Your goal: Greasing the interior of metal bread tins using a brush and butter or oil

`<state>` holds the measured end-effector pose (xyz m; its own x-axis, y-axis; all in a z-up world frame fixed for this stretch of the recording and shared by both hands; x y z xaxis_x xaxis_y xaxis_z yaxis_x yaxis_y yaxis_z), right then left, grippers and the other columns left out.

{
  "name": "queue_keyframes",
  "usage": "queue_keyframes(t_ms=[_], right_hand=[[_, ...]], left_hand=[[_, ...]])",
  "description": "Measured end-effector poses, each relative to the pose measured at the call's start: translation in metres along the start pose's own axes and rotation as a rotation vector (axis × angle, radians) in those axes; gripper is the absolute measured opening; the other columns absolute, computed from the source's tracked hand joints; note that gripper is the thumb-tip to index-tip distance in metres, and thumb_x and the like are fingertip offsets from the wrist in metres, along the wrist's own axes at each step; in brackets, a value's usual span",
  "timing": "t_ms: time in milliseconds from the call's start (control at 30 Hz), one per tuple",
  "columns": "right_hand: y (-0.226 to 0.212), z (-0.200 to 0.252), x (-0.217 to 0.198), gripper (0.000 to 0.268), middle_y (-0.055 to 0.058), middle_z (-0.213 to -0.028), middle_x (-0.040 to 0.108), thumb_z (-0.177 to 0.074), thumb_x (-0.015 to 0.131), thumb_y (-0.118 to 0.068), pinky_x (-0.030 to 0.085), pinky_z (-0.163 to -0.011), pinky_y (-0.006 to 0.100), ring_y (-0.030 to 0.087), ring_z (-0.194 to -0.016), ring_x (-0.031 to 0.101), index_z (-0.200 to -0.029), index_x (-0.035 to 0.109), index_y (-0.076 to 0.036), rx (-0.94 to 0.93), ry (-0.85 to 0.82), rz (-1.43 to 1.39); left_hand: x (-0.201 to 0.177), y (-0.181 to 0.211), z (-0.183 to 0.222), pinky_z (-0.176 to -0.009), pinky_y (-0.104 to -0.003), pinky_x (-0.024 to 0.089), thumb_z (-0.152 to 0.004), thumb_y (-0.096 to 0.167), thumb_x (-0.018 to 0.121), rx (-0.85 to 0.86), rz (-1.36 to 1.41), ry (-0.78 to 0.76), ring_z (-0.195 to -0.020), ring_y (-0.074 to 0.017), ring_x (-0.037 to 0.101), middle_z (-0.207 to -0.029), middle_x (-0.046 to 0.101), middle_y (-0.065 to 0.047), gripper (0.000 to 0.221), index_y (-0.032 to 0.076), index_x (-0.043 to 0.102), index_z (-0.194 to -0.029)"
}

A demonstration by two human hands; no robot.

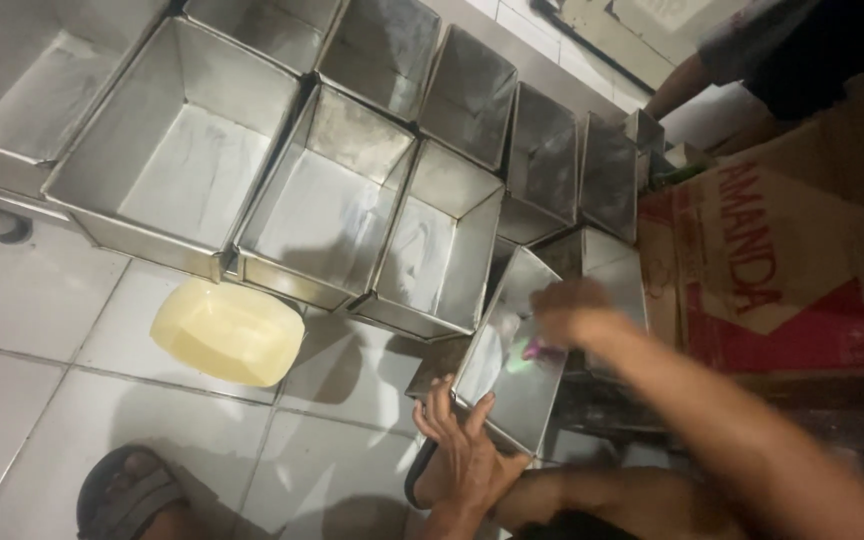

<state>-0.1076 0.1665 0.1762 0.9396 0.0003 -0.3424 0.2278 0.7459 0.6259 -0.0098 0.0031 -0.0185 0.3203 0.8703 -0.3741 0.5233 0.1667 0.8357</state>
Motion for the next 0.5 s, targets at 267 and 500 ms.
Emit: queue_keyframes(t_ms=[267,500], right_hand=[[-0.004,0.067,-0.020,0.020,-0.013,-0.082,0.077,-0.078,0.081,-0.038,0.050,-0.077,0.033,0.015,-0.077,0.065,-0.098,0.083,-0.042,-0.181,-0.072,-0.072],[-0.027,0.002,0.035,0.023,0.012,-0.086,0.075,-0.083,0.072,-0.029,0.057,-0.071,0.046,0.034,-0.075,0.071,-0.091,0.079,-0.008,-0.216,0.136,-0.041]], left_hand=[[0.006,0.000,0.007,-0.109,-0.079,0.010,-0.053,0.041,0.095,-0.026,0.112,0.009,-0.141,-0.0518,0.025,-0.148,0.024,-0.027,0.098,0.014,0.043,-0.131],[0.001,0.002,0.003,-0.109,-0.078,0.017,-0.057,0.048,0.094,-0.007,0.067,0.066,-0.141,-0.0505,0.030,-0.149,0.028,-0.029,0.098,0.013,0.043,-0.133]])
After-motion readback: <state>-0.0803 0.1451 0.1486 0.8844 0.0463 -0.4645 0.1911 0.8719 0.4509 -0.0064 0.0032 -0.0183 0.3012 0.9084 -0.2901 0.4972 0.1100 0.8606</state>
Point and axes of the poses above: each hand's wrist, its own z-axis away from the middle knuckle, its own x-axis out of the palm, y = z × x, the point moved 1 cm from there along -z, towards the middle knuckle
